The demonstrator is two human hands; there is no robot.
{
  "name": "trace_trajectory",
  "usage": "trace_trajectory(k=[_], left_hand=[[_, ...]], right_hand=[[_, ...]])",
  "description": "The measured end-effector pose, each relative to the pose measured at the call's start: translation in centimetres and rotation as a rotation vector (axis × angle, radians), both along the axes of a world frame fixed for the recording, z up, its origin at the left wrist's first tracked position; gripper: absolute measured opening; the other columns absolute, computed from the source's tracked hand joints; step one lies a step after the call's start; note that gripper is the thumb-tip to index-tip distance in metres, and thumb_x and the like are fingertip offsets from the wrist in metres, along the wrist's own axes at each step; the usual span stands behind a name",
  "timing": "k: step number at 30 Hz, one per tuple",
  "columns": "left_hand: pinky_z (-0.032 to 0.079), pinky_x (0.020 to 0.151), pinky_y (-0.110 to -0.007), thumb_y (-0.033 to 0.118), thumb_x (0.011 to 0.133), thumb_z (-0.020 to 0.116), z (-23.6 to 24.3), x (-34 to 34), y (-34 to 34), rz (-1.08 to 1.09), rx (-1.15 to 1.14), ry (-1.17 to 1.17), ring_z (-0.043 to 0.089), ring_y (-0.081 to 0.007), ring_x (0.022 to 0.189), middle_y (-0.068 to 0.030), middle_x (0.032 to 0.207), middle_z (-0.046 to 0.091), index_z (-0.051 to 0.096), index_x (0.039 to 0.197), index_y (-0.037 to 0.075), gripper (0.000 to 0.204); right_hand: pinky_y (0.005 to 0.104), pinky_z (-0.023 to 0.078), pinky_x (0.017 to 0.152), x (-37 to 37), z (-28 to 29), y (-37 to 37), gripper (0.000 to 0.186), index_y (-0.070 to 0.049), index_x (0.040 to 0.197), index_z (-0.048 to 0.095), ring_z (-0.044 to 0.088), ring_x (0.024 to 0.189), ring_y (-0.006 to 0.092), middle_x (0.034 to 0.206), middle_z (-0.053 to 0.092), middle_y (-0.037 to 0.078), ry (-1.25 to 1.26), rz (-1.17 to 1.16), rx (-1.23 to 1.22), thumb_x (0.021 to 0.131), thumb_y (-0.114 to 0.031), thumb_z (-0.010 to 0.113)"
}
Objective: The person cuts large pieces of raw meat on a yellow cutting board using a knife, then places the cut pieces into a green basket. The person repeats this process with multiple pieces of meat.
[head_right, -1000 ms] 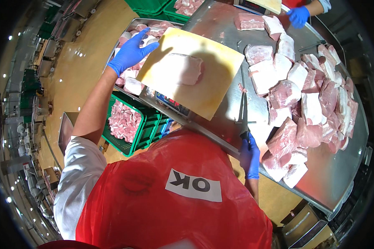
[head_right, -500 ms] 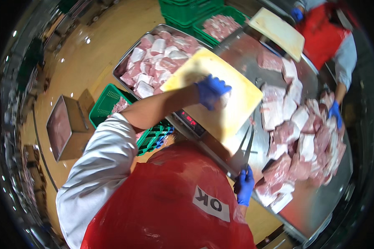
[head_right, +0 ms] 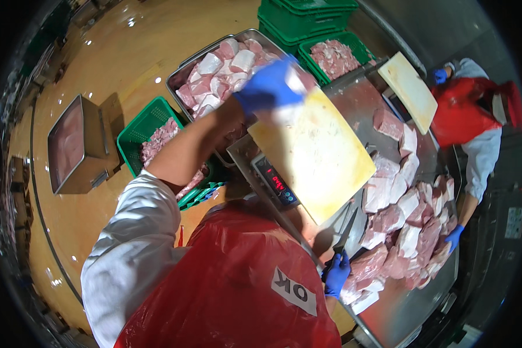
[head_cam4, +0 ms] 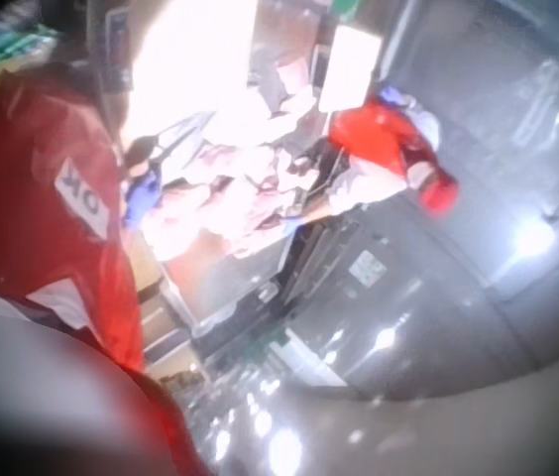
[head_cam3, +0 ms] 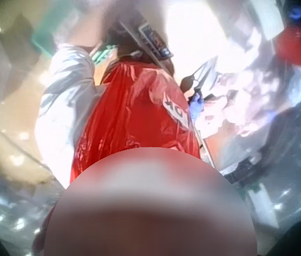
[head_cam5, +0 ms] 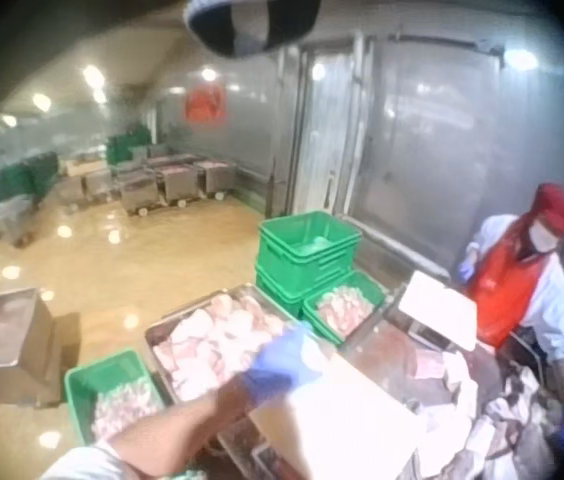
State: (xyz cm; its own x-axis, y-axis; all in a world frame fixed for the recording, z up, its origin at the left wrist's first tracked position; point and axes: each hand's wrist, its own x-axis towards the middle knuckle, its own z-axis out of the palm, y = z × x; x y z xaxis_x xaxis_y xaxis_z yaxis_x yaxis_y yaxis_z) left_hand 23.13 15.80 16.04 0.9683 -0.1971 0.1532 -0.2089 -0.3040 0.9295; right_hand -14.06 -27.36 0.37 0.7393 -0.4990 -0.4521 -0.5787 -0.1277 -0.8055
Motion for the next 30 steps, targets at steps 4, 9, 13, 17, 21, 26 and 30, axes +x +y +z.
trace_trajectory(k=[4,9,13,17,21,26,30], left_hand=[[0.054,0.107,-0.047,0.074,0.078,0.081,-0.7,4.7,7.9,0.305,0.578,0.059,0.066,-0.0425,0.129,-0.0323,0.139,0.065,0.046,0.147,-0.008,0.112],[0.041,0.12,-0.048,0.055,0.097,0.069,-10.9,8.1,14.1,0.19,0.651,-0.065,0.05,-0.0451,0.146,-0.0364,0.155,0.05,0.044,0.156,-0.008,0.09],[0.047,0.113,-0.038,0.028,0.106,0.068,-19.7,13.9,12.7,-0.007,0.478,-0.103,0.059,-0.0314,0.136,-0.0284,0.155,0.055,0.047,0.155,-0.008,0.064],[0.055,0.097,-0.033,0.023,0.109,0.065,-20.0,13.8,2.3,-0.163,0.238,-0.15,0.069,-0.0204,0.108,-0.0144,0.127,0.072,0.054,0.149,-0.008,0.052],[0.054,0.098,-0.031,0.018,0.111,0.06,-14.4,4.2,-13.4,-0.437,0.005,-0.01,0.065,-0.0156,0.11,-0.0101,0.122,0.071,0.057,0.145,-0.008,0.042],[0.052,0.107,-0.041,0.014,0.103,0.068,-15.1,-9.7,-26.8,-0.955,0.105,-0.322,0.065,-0.0348,0.123,-0.0213,0.136,0.067,0.059,0.141,-0.006,0.044],[0.048,0.111,-0.05,0.018,0.096,0.074,-26.1,-15.2,-34.7,-0.778,0.098,-0.51,0.057,-0.0493,0.132,-0.0322,0.142,0.061,0.056,0.144,-0.008,0.058]], right_hand=[[0.0297,0.039,0.046,-1.4,-3.4,-0.8,0.038,-0.003,0.141,0.064,0.05,0.047,0.0105,0.07,0.064,0.003,-0.091,0.091,-0.167,0.11,-0.024,0.056],[0.0307,0.049,0.056,1.3,2.6,4.9,0.038,-0.007,0.143,0.064,0.057,0.059,0.0102,0.074,0.065,0.006,0.118,-0.052,-0.077,0.109,-0.026,0.059],[0.0433,0.06,0.08,-2.1,-0.2,5.7,0.035,-0.006,0.138,0.065,0.077,0.088,0.0338,0.102,0.077,0.021,0.067,-0.032,-0.262,0.106,-0.02,0.062],[0.0516,0.058,0.094,-4.1,-0.2,7.1,0.038,-0.006,0.135,0.066,0.073,0.104,0.0446,0.116,0.075,0.024,0.09,-0.031,-0.472,0.106,-0.029,0.059],[0.0537,0.057,0.09,-6.5,0.6,7.6,0.036,-0.008,0.132,0.066,0.071,0.101,0.0478,0.112,0.074,0.026,0.079,-0.133,-0.407,0.105,-0.028,0.057],[0.0548,0.057,0.088,-8.6,-0.6,6.6,0.035,-0.009,0.132,0.066,0.07,0.098,0.049,0.108,0.073,0.027,0.009,-0.263,-0.376,0.104,-0.028,0.058],[0.053,0.057,0.091,-9.9,1.8,3.8,0.039,-0.01,0.138,0.064,0.071,0.103,0.0474,0.114,0.073,0.027,0.031,-0.229,-0.331,0.106,-0.031,0.058]])
